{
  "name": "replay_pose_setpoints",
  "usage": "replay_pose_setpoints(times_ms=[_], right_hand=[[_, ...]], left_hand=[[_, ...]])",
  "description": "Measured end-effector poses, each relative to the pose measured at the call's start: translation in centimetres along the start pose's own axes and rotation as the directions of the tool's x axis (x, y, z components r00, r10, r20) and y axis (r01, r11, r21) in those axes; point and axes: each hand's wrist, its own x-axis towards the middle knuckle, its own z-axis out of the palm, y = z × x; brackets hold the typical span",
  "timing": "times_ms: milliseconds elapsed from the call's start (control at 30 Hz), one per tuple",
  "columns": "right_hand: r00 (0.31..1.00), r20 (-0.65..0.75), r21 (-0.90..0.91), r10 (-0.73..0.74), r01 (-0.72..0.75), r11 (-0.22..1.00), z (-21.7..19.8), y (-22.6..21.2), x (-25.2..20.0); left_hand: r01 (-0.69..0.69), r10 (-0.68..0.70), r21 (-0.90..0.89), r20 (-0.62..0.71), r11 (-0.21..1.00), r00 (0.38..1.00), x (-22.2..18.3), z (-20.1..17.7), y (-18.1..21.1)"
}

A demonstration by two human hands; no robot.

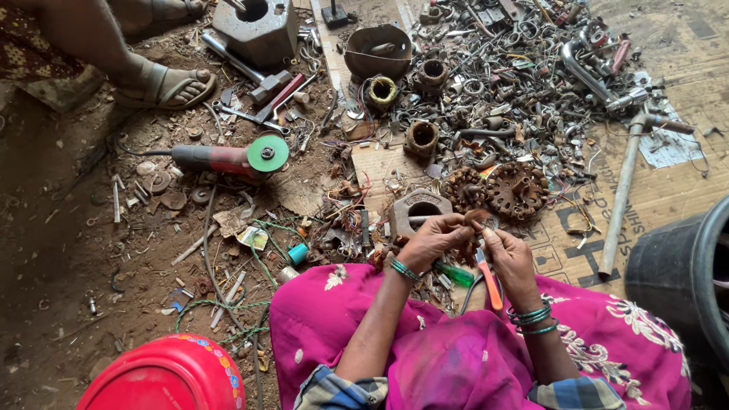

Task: The person sits on the ground and strips copper wire from motor stator components using pliers. They pull and twist the wire to separate it from the metal frame and place the extracted copper into a nearby container.

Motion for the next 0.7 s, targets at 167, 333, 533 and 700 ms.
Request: replay_pose_setpoints(times_ms=[167, 333, 533, 700], right_hand=[[0.996, 0.019, -0.091, -0.086, 0.088, 0.992, 0.2, -0.4, -0.1], [0.958, -0.034, -0.519, -0.285, 0.226, 0.824, 0.8, -1.8, -0.6], [0.985, -0.036, -0.498, -0.167, 0.127, 0.858, 1.9, -1.9, -0.8], [0.993, 0.006, -0.388, -0.121, 0.114, 0.915, 1.3, 0.5, -0.2]], left_hand=[[0.079, -0.067, 0.066, -0.160, 0.995, 0.985, 0.9, 0.1, -1.6], [0.092, -0.095, -0.025, -0.261, 0.995, 0.961, 1.2, 0.2, -3.0], [0.019, 0.062, 0.202, -0.387, 0.979, 0.920, 1.6, 0.3, -3.3], [0.046, 0.392, 0.823, -0.318, 0.566, 0.863, 1.5, 0.2, -2.2]])
